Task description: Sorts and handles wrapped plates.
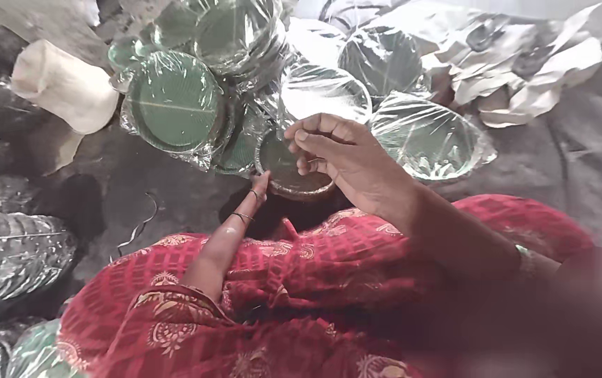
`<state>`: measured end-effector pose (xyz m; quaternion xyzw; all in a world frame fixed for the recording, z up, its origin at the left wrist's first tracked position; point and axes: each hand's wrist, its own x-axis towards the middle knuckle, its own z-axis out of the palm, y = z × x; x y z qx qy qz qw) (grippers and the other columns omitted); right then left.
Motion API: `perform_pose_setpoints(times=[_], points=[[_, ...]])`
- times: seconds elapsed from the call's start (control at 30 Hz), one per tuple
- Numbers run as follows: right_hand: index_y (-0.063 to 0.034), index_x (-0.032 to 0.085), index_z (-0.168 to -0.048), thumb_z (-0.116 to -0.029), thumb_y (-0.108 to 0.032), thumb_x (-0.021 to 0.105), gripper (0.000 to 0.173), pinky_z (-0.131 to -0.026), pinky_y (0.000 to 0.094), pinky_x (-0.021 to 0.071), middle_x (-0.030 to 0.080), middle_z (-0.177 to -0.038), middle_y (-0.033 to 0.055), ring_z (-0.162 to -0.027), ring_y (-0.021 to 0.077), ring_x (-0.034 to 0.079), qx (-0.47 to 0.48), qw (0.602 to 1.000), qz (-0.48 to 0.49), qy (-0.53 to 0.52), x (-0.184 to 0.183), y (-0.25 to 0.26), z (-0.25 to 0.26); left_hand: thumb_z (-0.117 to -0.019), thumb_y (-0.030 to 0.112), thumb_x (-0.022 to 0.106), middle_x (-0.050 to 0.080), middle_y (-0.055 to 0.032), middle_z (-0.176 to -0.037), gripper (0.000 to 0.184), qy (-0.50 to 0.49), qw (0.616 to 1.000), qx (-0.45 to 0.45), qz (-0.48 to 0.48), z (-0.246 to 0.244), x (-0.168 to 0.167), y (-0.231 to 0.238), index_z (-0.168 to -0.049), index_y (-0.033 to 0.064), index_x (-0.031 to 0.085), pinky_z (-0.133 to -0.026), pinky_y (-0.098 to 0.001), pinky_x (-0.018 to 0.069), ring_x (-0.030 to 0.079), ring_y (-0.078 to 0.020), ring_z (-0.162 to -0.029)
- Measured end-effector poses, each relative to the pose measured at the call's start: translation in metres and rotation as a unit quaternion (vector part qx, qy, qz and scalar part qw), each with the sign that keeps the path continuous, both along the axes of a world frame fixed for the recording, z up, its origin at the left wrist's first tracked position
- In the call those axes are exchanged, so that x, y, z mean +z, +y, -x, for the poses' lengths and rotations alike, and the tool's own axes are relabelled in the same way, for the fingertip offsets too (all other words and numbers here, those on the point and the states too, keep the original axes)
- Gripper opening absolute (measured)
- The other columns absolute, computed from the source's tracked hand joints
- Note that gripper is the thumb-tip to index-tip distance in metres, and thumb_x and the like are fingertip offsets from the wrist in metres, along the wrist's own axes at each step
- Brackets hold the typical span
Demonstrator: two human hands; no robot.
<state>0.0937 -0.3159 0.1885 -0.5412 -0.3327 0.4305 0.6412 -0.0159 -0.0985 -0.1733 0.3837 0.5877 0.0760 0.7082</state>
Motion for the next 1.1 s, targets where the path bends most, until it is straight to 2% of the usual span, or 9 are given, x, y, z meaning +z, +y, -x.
perform_pose_setpoints(times=[0.07, 0.1, 0.23, 0.4, 0.6, 0.7, 0.83, 1.03, 1.1], points=[[-0.0050, 0.065, -0.115, -0.1060, -0.010, 0.052, 0.017, -0.071, 0.0244, 0.0577, 0.066, -0.098, 0.0033, -0.077, 0.0103, 0.064, -0.006, 1.000, -0.016, -0.001, 0.006, 0.002, 0.000, -0.0849, 0.019, 0.066, 0.061, -0.0211, -0.126, 0.061, 0.067, 0.993, -0.036, -0.088, -0.001, 0.070, -0.025, -0.142, 0.0052, 0.049, -0.087, -0.0559, 0.0515, 0.059, -0.0347, -0.109], [-0.0049, 0.065, -0.115, -0.1059, -0.010, 0.052, 0.016, -0.071, 0.0246, 0.0580, 0.066, -0.098, 0.0034, -0.078, 0.0104, 0.064, -0.008, 1.000, -0.027, -0.003, 0.008, 0.003, 0.000, -0.0823, 0.021, 0.068, 0.060, -0.0236, -0.125, 0.066, 0.061, 0.989, -0.039, -0.127, 0.005, 0.075, -0.026, -0.142, 0.0024, 0.047, -0.083, -0.0562, 0.0521, 0.060, -0.0363, -0.108], [-0.0045, 0.064, -0.115, -0.1063, -0.011, 0.051, 0.017, -0.073, 0.0256, 0.0589, 0.066, -0.096, 0.0027, -0.079, 0.0108, 0.066, -0.008, 0.999, -0.051, -0.010, 0.013, 0.006, -0.002, -0.0860, 0.006, 0.065, 0.046, -0.0265, -0.148, 0.083, 0.034, 0.983, -0.032, -0.176, 0.014, 0.078, -0.011, -0.158, 0.0034, 0.023, -0.100, -0.0567, 0.0484, 0.051, -0.0379, -0.129], [-0.0050, 0.064, -0.115, -0.1064, -0.012, 0.051, 0.017, -0.070, 0.0244, 0.0579, 0.066, -0.098, 0.0027, -0.076, 0.0098, 0.065, -0.011, 0.999, -0.031, -0.020, 0.003, 0.003, 0.001, -0.1002, 0.015, 0.057, 0.045, -0.0259, -0.152, 0.069, 0.050, 0.971, -0.100, -0.210, 0.019, 0.104, 0.005, -0.160, 0.0058, 0.023, -0.107, -0.0572, 0.0441, 0.049, -0.0387, -0.136], [-0.0087, 0.063, -0.115, -0.1067, -0.013, 0.050, 0.016, -0.074, 0.0256, 0.0573, 0.066, -0.100, -0.0003, -0.082, 0.0096, 0.065, -0.056, 0.998, -0.032, -0.023, 0.009, -0.007, -0.014, -0.1019, 0.015, 0.059, 0.048, -0.0308, -0.148, 0.057, 0.078, 0.937, -0.179, -0.288, 0.050, 0.131, 0.055, -0.151, -0.0055, 0.039, -0.114, -0.0573, 0.0374, 0.046, -0.0412, -0.138], [-0.0093, 0.064, -0.115, -0.1066, -0.013, 0.051, 0.016, -0.074, 0.0263, 0.0583, 0.066, -0.100, 0.0001, -0.082, 0.0105, 0.065, -0.072, 0.997, -0.035, -0.022, 0.008, -0.010, -0.019, -0.1038, 0.020, 0.056, 0.058, -0.0248, -0.136, 0.051, 0.055, 0.952, -0.154, -0.257, 0.081, 0.146, 0.074, -0.148, -0.0019, 0.044, -0.104, -0.0506, 0.0472, 0.058, -0.0321, -0.123], [-0.0110, 0.064, -0.115, -0.1057, -0.015, 0.052, 0.016, -0.078, 0.0280, 0.0576, 0.066, -0.104, -0.0008, -0.087, 0.0105, 0.066, -0.094, 0.994, -0.016, -0.053, 0.010, -0.008, -0.026, -0.1055, 0.026, 0.046, 0.067, -0.0049, -0.091, 0.025, -0.059, 0.980, -0.065, -0.176, 0.112, 0.153, 0.075, -0.115, 0.0074, 0.060, -0.070, -0.0331, 0.0580, 0.066, -0.0121, -0.077], [-0.0167, 0.060, -0.129, -0.1058, -0.029, 0.054, 0.027, -0.098, 0.0403, 0.0519, 0.062, -0.127, -0.0001, -0.120, 0.0142, 0.059, -0.189, 0.977, 0.018, -0.101, 0.016, 0.001, -0.035, -0.1071, 0.016, 0.036, 0.071, 0.0038, -0.081, 0.029, -0.223, 0.954, -0.069, -0.188, 0.092, 0.173, 0.057, -0.099, 0.0126, 0.064, -0.068, -0.0232, 0.0592, 0.068, -0.0034, -0.074], [-0.0189, 0.051, -0.141, -0.1059, -0.034, 0.052, 0.038, -0.100, 0.0419, 0.0508, 0.057, -0.137, 0.0013, -0.126, 0.0157, 0.056, -0.198, 0.976, 0.045, -0.080, 0.014, 0.003, -0.031, -0.1069, 0.015, 0.039, 0.070, 0.0009, -0.087, 0.025, -0.243, 0.945, -0.079, -0.206, 0.088, 0.169, 0.057, -0.106, 0.0087, 0.064, -0.073, -0.0256, 0.0589, 0.068, -0.0059, -0.078]])
